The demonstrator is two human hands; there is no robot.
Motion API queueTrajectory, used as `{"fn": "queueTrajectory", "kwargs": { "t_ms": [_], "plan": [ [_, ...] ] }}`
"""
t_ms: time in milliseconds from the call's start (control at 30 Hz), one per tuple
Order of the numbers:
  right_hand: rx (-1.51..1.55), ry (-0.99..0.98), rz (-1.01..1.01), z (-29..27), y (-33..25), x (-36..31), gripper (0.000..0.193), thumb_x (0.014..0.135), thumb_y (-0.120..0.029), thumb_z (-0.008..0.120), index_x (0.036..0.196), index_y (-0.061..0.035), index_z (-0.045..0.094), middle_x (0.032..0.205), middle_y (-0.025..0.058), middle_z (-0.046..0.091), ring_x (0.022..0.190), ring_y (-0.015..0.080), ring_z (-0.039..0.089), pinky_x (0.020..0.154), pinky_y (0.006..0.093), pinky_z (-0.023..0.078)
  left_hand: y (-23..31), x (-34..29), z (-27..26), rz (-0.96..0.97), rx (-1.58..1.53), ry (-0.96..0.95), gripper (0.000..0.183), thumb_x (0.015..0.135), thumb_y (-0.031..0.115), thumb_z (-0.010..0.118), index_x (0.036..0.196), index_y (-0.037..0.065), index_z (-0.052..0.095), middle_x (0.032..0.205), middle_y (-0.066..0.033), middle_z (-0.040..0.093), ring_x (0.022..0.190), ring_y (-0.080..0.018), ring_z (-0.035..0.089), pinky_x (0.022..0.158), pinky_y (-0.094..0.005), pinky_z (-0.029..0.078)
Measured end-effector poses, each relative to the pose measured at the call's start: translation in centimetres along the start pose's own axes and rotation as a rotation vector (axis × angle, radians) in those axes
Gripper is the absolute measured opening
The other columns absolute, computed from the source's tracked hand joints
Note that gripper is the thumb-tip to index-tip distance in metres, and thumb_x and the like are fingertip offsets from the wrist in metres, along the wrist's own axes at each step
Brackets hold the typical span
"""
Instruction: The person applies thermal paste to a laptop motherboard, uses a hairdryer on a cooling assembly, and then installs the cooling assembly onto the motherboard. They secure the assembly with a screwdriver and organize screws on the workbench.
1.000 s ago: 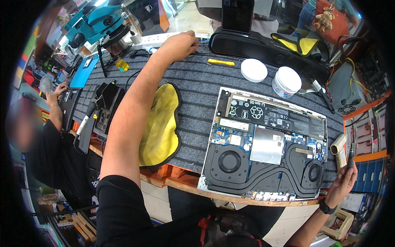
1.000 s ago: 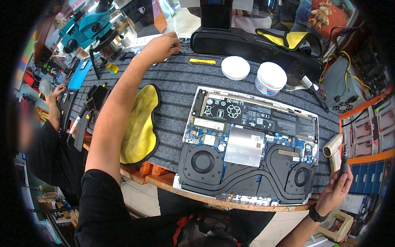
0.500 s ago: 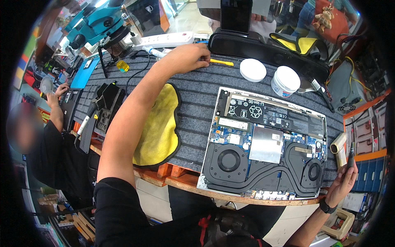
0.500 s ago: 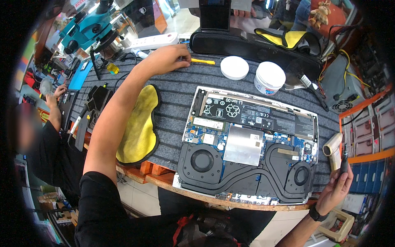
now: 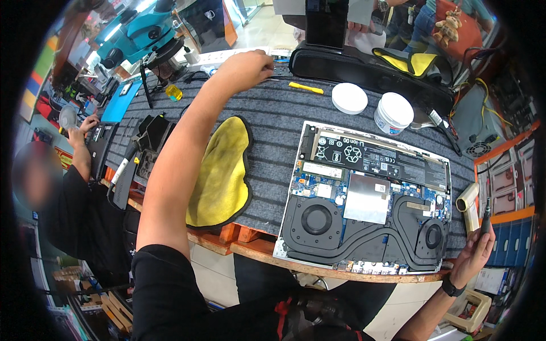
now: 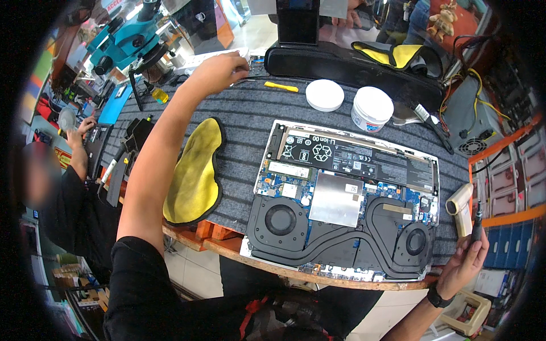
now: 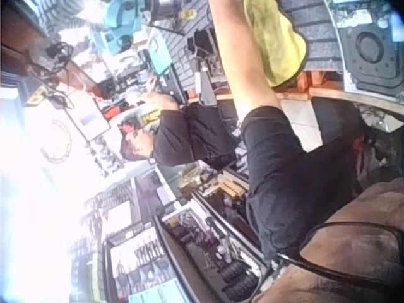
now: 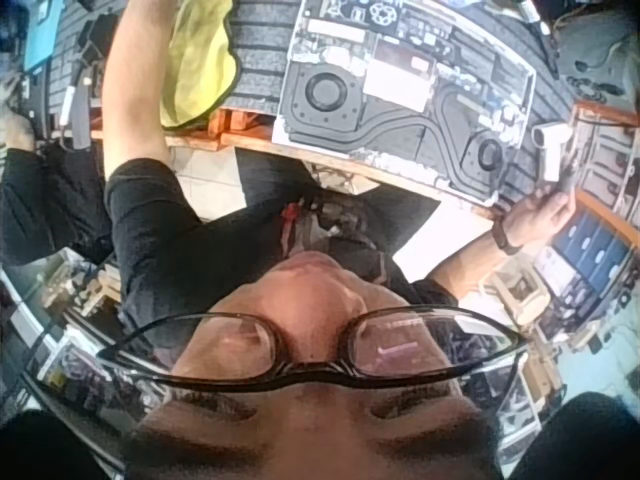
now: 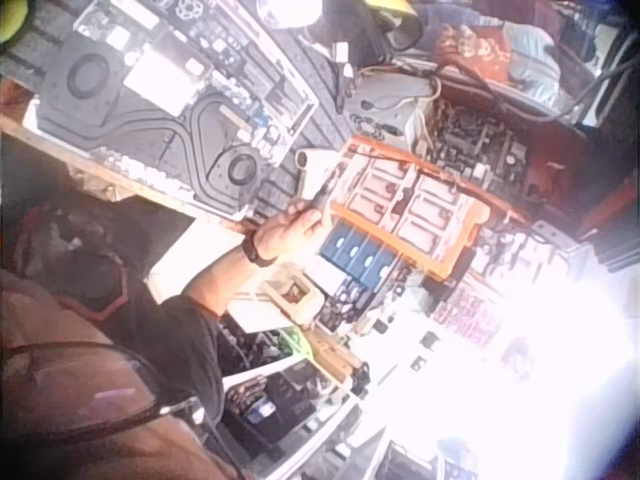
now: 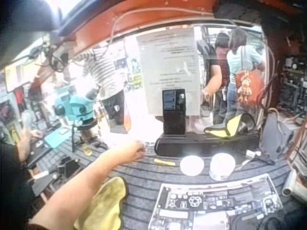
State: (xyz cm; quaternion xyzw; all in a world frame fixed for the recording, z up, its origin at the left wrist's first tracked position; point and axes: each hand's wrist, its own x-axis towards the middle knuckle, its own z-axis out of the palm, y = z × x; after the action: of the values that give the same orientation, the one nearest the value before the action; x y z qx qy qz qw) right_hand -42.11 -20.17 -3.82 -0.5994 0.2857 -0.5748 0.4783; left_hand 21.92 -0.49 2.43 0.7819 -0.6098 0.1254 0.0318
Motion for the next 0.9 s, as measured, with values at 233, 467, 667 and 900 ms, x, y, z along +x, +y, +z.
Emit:
{"fn": "queueTrajectory", "kwargs": {
  "t_ms": [233,467,667,900],
  "plan": [
    [0.011,-0.005,0.003,-0.2,-0.4,-0.2,0.036,0.109,-0.025,0.053,0.133,0.0010,0.055,0.086,0.0000,0.048,0.075,0.0082,0.041,0.067,0.0223,0.034,0.0,-1.5,1.3,-0.189,0.043,-0.111,0.019,0.090,0.026,0.068,0.097,0.008,0.072,0.097,-0.0139,0.072,0.094,-0.0368,0.068,0.082,-0.0476,0.054],
    [0.050,-0.122,-0.023,0.5,-3.0,-1.3,0.040,0.105,-0.030,0.059,0.131,0.0003,0.055,0.087,0.0019,0.050,0.073,0.0091,0.044,0.065,0.0228,0.037,0.9,-2.7,-1.3,-0.221,0.014,0.045,0.018,0.088,0.021,0.069,0.095,0.005,0.072,0.095,-0.0156,0.073,0.091,-0.0349,0.071,0.079,-0.0452,0.056],
    [-0.262,-0.419,-0.052,6.7,-8.2,-5.5,0.041,0.089,-0.025,0.080,0.116,0.0024,0.066,0.102,0.0112,0.064,0.086,0.0160,0.061,0.073,0.0279,0.049,9.8,-5.7,-7.8,-0.153,-0.519,0.126,0.013,0.087,0.010,0.075,0.094,0.000,0.070,0.082,-0.0062,0.070,0.079,-0.0098,0.065,0.071,-0.0267,0.052],
    [-0.271,-0.588,-0.349,13.7,-11.1,-5.5,0.033,0.075,0.002,0.084,0.105,0.0022,0.073,0.097,0.0141,0.072,0.087,0.0229,0.067,0.078,0.0319,0.052,19.3,-10.4,-10.0,0.172,-0.966,0.047,0.015,0.086,0.007,0.079,0.100,0.003,0.077,0.088,-0.0042,0.073,0.080,-0.0099,0.068,0.070,-0.0233,0.053]
  ]
}}
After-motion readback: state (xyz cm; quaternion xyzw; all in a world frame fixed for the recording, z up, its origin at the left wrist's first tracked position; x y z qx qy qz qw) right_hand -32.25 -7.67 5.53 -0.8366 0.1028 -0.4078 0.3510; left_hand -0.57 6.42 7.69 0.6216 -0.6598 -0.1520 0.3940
